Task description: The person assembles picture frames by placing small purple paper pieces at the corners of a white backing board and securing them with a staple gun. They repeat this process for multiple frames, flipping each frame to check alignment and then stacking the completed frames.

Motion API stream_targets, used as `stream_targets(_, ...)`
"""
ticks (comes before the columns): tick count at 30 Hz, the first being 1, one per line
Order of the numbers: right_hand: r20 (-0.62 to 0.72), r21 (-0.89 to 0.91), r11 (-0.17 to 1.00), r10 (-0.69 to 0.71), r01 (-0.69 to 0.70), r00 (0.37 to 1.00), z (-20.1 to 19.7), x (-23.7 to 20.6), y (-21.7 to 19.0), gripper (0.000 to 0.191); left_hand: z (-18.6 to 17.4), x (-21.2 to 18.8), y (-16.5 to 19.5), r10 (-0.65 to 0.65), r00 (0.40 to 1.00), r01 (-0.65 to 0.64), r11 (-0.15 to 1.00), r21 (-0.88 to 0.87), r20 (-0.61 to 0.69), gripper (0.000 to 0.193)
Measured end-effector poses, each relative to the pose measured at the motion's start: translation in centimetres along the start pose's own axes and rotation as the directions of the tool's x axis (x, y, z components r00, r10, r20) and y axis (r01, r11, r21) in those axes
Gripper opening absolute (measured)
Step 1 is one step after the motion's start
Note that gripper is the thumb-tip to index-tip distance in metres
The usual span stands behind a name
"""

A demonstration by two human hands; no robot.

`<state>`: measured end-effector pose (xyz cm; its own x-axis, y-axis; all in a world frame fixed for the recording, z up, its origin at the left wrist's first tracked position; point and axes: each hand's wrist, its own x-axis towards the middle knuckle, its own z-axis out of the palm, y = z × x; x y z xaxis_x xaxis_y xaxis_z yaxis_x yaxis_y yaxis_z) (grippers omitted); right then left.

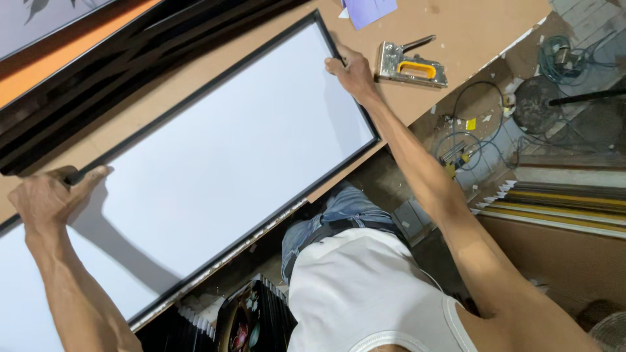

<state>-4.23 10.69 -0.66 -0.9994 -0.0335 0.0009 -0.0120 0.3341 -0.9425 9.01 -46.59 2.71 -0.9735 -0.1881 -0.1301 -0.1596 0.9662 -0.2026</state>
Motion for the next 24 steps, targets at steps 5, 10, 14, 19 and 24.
stream_targets(5,-0.168,-0.438,0.897,-0.153,0.065,0.974,-5.9,5.5,-0.2,0.068,2.9,-0.9,2.0,0.133,0.951,-0.185,0.969,-0.165,-0.28,0.046)
stream_targets(10,-0.192,-0.802,0.596,-0.209,-0.031,0.959,-8.5,11.2,2.7,0.114,4.5,-0.4,9.9,0.065,0.896,-0.283,0.845,-0.454,-0.439,0.027)
stream_targets(14,-0.234,-0.74,0.657,-0.053,-0.143,0.971,-7.7,11.7,5.7,0.111,2.7,1.3,18.4,0.07,0.911,-0.316,0.752,-0.579,-0.406,0.024)
stream_targets(19,-0.231,-0.598,0.801,-0.142,-0.025,0.963,-8.7,8.0,4.3,0.124,-0.9,4.6,29.7,0.121,0.957,-0.288,0.527,-0.799,-0.265,0.024)
stream_targets(24,0.04,-0.566,0.781,-0.295,0.265,0.955,-4.6,0.2,0.3,0.132,-4.0,4.6,42.1,0.338,0.928,-0.128,-0.103,-0.986,-0.156,0.037)
